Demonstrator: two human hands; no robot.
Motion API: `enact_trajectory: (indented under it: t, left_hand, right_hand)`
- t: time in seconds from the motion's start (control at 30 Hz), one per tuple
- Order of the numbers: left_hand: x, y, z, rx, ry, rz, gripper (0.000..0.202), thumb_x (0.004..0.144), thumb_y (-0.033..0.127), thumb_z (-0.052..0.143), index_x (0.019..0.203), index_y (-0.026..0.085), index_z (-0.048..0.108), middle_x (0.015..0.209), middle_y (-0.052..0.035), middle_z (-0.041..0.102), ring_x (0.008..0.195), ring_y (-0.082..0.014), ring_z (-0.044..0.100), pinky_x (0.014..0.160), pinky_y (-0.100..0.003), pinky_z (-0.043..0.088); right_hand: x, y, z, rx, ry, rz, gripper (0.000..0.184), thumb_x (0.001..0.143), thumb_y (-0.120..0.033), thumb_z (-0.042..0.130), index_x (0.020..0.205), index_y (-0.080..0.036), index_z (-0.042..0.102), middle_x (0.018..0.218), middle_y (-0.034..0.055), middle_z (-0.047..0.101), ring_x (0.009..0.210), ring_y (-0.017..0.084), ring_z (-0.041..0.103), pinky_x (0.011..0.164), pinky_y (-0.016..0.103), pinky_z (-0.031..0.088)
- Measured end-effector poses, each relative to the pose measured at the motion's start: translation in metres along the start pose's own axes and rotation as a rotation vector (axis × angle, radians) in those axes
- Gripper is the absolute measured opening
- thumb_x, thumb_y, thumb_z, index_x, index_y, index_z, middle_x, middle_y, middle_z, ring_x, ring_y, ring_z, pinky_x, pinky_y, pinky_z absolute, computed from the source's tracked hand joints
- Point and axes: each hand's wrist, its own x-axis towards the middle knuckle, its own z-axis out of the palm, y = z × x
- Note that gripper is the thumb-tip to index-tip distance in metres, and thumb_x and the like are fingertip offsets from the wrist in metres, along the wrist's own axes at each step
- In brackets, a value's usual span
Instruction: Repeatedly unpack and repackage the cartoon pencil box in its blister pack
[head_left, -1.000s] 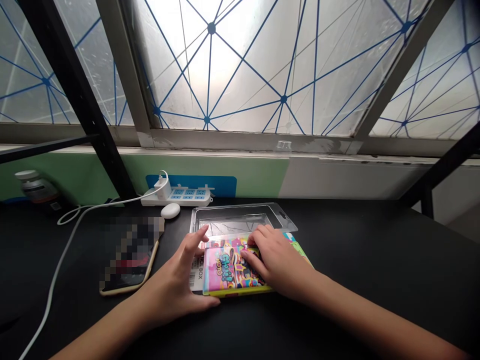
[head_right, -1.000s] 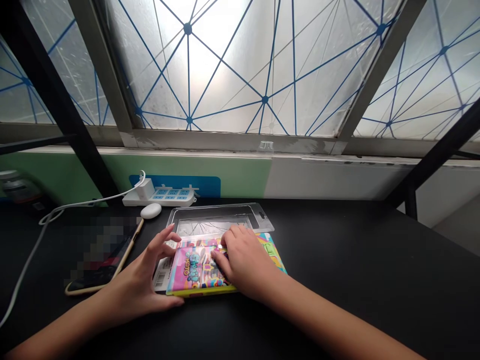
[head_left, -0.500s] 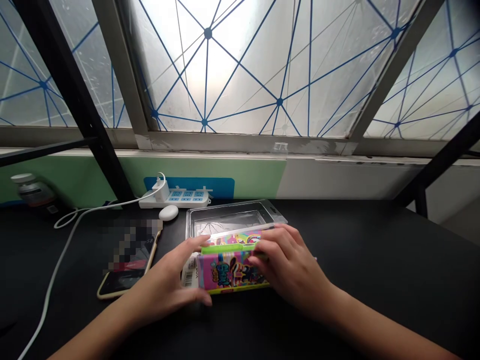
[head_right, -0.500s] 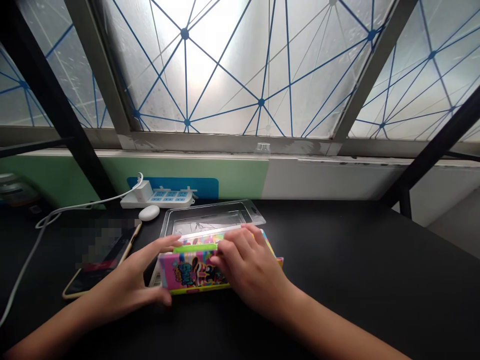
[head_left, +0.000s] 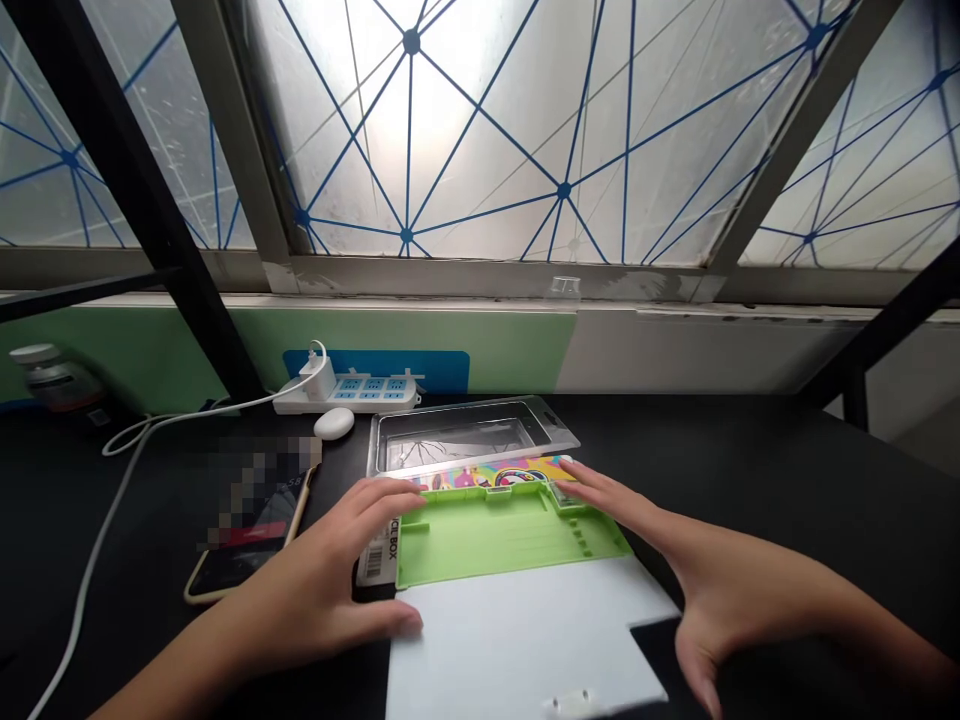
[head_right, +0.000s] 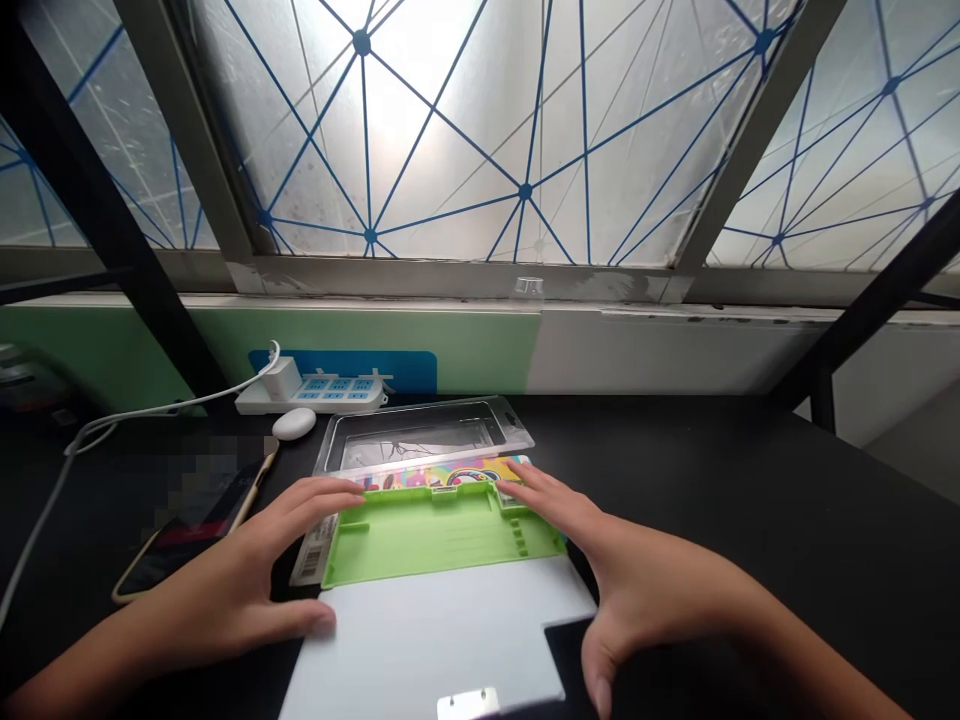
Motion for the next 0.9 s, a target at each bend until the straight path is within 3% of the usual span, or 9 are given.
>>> enact_trajectory:
  t: [0.1,0.2,0.3,0.37,0.47,0.57,0.73,0.83,0.9]
  left_hand:
    - [0.001,0.000,0.001,0.004,0.013,0.023,0.077,0.077,0.039,0.083,0.145,0.037,0.047,0.153,-0.0081,0.047,0.137,-0.0348,0.049,0.112,-0.052,0.044]
    - [0.000,-0.005,0.003,0.006,0.013,0.011,0.080,0.081,0.042,0.080,0.150,0.038,0.040,0.155,-0.0078,0.044,0.139,-0.0348,0.047,0.113,-0.051,0.043]
    - [-0.002,-0.011,0.005,-0.052,0.037,-0.019,0.068,0.094,0.053,0.061,0.154,0.037,0.033,0.157,-0.0074,0.042,0.140,-0.0346,0.045,0.114,-0.051,0.040]
    - [-0.003,-0.014,0.005,-0.135,0.075,-0.041,0.066,0.097,0.067,0.042,0.154,0.036,0.034,0.154,-0.0075,0.046,0.136,-0.0354,0.049,0.112,-0.052,0.042]
    - [-0.004,-0.015,0.005,-0.258,0.117,-0.058,0.083,0.089,0.084,0.025,0.154,0.034,0.036,0.148,-0.0089,0.053,0.130,-0.0372,0.053,0.109,-0.052,0.044]
    - [-0.003,-0.015,0.006,-0.338,0.129,-0.050,0.095,0.081,0.091,0.020,0.156,0.032,0.032,0.149,-0.0112,0.051,0.131,-0.0384,0.051,0.108,-0.053,0.043]
    - [-0.002,-0.016,0.008,-0.333,0.134,-0.042,0.103,0.073,0.096,0.027,0.157,0.036,0.023,0.153,-0.0127,0.045,0.129,-0.0400,0.052,0.106,-0.055,0.044]
    - [-0.001,-0.016,0.012,-0.222,0.128,-0.053,0.099,0.075,0.087,0.052,0.156,0.042,0.016,0.155,-0.0116,0.039,0.126,-0.0380,0.055,0.103,-0.054,0.048]
    - [0.000,-0.012,0.016,-0.145,0.151,-0.059,0.101,0.076,0.071,0.072,0.155,0.043,0.014,0.155,-0.0116,0.036,0.125,-0.0362,0.056,0.102,-0.052,0.050]
  right_hand:
    - [0.000,0.019,0.009,0.002,0.023,0.035,0.138,0.045,-0.055,0.096,0.159,-0.037,0.020,0.168,0.0133,0.018,0.150,0.043,0.016,0.115,0.060,0.027]
    - [0.000,0.022,0.013,0.004,0.044,0.041,0.125,0.053,-0.052,0.094,0.158,-0.038,0.028,0.168,0.0109,0.019,0.151,0.042,0.018,0.115,0.059,0.028]
    - [-0.001,0.021,0.009,0.033,0.024,0.036,0.111,0.062,-0.052,0.090,0.156,-0.038,0.032,0.168,0.0084,0.020,0.151,0.041,0.019,0.117,0.059,0.025]
    - [-0.002,0.022,0.005,0.087,0.043,0.051,0.097,0.072,-0.052,0.083,0.155,-0.037,0.035,0.166,0.0077,0.028,0.150,0.040,0.025,0.118,0.059,0.024]
    - [-0.001,0.024,0.002,0.210,0.125,0.089,0.077,0.084,-0.052,0.071,0.153,-0.035,0.041,0.159,0.0085,0.043,0.144,0.040,0.038,0.114,0.058,0.035]
    - [0.003,0.024,0.005,0.286,0.159,0.095,0.075,0.085,-0.050,0.071,0.152,-0.034,0.042,0.157,0.0086,0.045,0.141,0.039,0.044,0.111,0.054,0.042]
    - [0.010,0.023,0.015,0.232,0.149,0.115,0.091,0.075,-0.043,0.084,0.153,-0.036,0.037,0.157,0.0077,0.044,0.138,0.035,0.048,0.111,0.047,0.045]
    - [0.012,0.024,0.016,0.167,0.185,0.121,0.089,0.075,-0.045,0.084,0.151,-0.034,0.040,0.154,0.0089,0.047,0.137,0.034,0.049,0.112,0.047,0.044]
    - [0.011,0.024,0.017,0.130,0.213,0.098,0.087,0.073,-0.046,0.085,0.148,-0.032,0.044,0.152,0.0099,0.049,0.137,0.035,0.049,0.114,0.049,0.042]
